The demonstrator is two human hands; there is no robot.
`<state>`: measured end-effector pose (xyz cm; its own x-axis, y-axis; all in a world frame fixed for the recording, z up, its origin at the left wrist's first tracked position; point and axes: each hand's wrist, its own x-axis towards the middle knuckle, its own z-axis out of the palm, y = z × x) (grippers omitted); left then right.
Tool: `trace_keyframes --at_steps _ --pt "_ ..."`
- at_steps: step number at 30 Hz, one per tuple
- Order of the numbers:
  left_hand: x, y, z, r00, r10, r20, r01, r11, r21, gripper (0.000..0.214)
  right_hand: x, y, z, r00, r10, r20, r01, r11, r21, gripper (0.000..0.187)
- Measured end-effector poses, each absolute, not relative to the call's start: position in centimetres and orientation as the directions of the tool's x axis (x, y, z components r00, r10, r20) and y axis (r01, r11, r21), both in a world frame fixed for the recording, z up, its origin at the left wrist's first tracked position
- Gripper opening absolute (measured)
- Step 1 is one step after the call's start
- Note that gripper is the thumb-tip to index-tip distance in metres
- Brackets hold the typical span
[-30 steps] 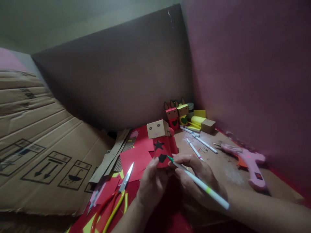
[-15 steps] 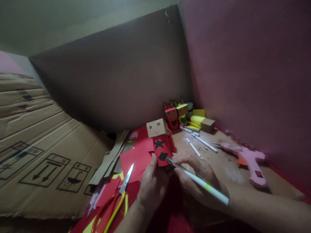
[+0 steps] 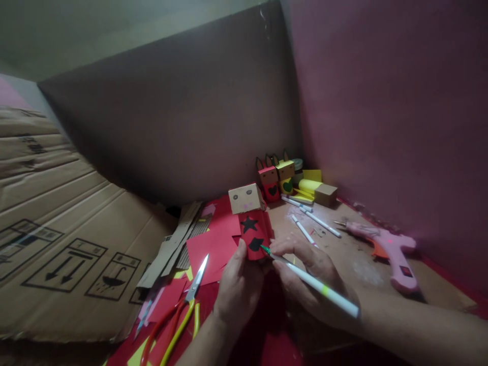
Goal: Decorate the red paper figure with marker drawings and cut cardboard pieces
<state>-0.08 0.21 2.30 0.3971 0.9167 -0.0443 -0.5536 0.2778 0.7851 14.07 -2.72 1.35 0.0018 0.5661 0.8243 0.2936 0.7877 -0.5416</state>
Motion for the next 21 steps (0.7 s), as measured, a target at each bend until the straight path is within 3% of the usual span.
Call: trace_keyframes --at_steps 21 --pt "0.07 0.12 2.8 0.375 0.923 -0.087 -0.534 0.292 0.793 0.036 14.5 -2.74 2.16 -0.079 0.542 0.837 0.306 0.812 -0.497 0.012"
